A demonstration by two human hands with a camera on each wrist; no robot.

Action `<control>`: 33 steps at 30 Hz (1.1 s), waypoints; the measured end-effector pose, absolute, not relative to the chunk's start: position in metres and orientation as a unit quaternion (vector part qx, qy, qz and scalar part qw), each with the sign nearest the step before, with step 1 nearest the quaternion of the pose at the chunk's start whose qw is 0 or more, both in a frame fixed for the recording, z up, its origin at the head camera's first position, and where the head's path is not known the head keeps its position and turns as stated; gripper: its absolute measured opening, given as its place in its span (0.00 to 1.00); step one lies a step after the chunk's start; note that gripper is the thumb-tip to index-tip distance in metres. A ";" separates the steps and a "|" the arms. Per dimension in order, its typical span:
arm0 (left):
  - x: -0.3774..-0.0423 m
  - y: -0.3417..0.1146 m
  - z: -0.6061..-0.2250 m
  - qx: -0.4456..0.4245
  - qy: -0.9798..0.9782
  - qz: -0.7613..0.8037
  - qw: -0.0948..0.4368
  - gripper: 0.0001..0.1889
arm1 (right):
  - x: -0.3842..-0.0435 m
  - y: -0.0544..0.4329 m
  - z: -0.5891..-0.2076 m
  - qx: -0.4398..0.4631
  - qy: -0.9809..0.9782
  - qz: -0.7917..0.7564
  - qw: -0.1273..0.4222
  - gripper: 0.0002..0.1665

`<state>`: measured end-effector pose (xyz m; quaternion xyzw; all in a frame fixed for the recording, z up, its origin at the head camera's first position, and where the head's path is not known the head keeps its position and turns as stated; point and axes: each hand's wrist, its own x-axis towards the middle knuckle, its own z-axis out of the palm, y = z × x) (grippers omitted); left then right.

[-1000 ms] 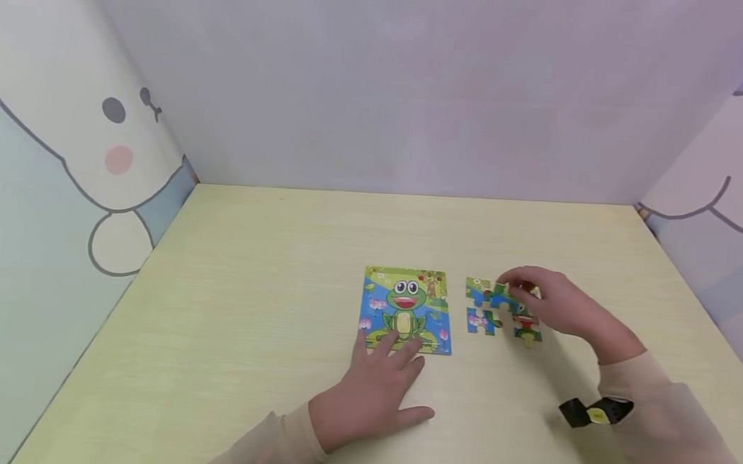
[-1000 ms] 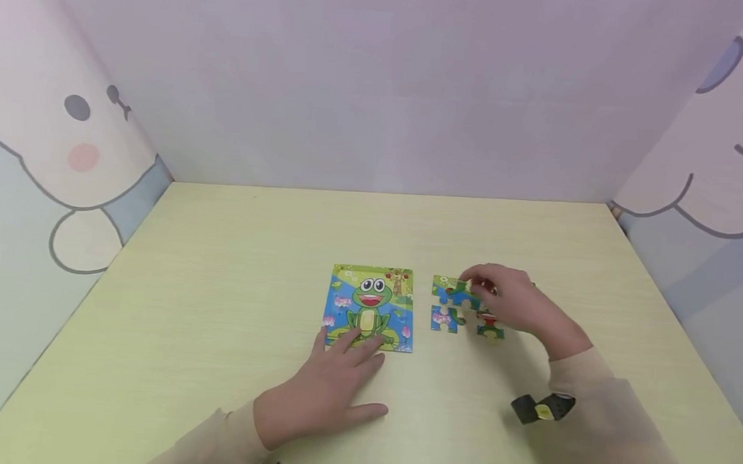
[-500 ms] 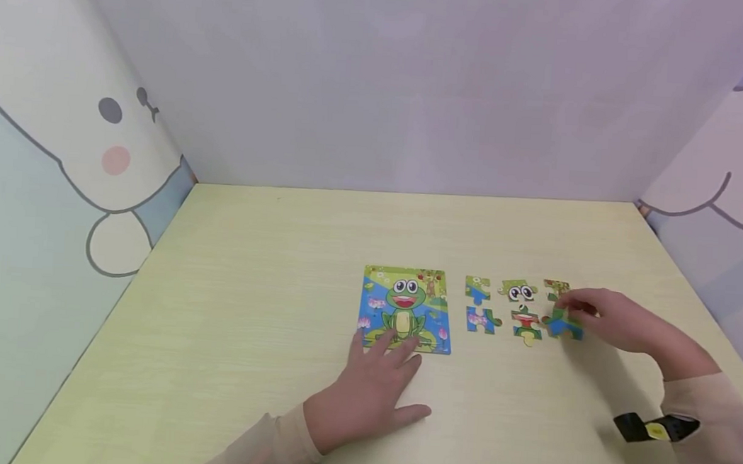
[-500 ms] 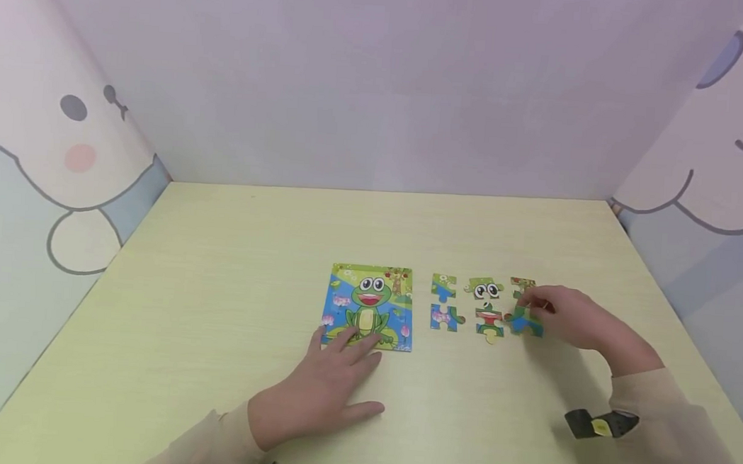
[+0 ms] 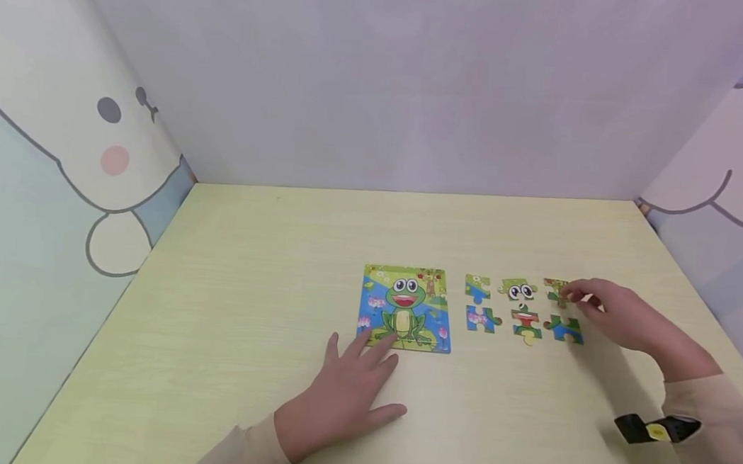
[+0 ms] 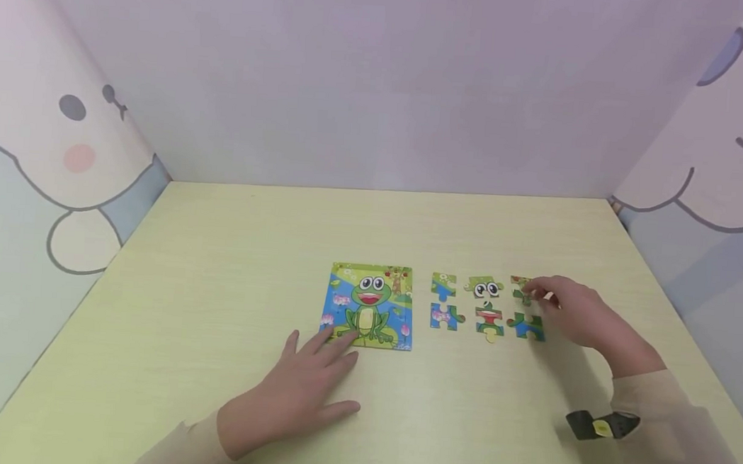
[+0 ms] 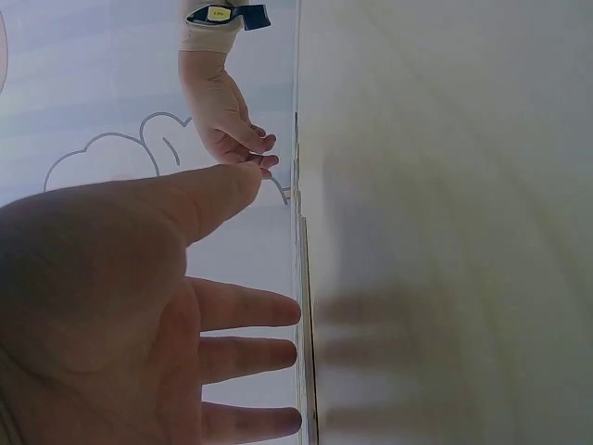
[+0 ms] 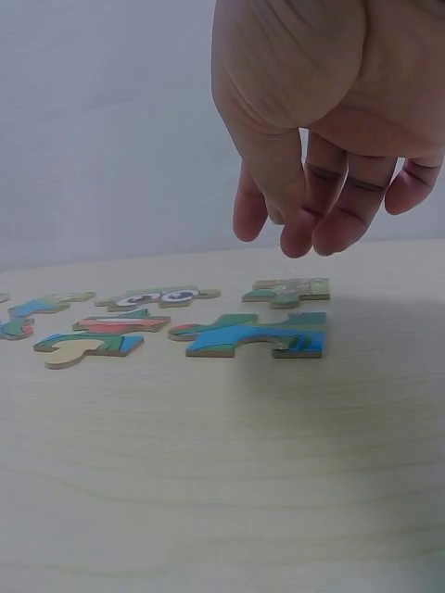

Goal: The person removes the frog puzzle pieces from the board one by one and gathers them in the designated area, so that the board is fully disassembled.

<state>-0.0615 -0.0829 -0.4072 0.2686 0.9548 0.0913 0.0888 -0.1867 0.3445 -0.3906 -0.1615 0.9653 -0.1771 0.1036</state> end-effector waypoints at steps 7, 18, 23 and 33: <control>-0.053 -0.096 -0.409 0.258 0.959 0.096 0.070 0.33 | -0.186 0.311 -0.390 -0.162 0.961 -0.200 0.102 0.20; -0.055 -0.116 -0.408 0.202 0.968 0.129 0.069 0.37 | -0.177 0.213 -0.393 -0.242 0.942 -0.221 0.070 0.19; -0.053 -0.118 -0.408 0.201 0.968 0.135 0.060 0.37 | -0.173 0.163 -0.398 -0.282 0.935 -0.206 0.066 0.19; -0.051 -0.116 -0.410 0.197 0.967 0.138 0.081 0.37 | -0.162 0.104 -0.405 -0.334 0.925 -0.158 0.087 0.26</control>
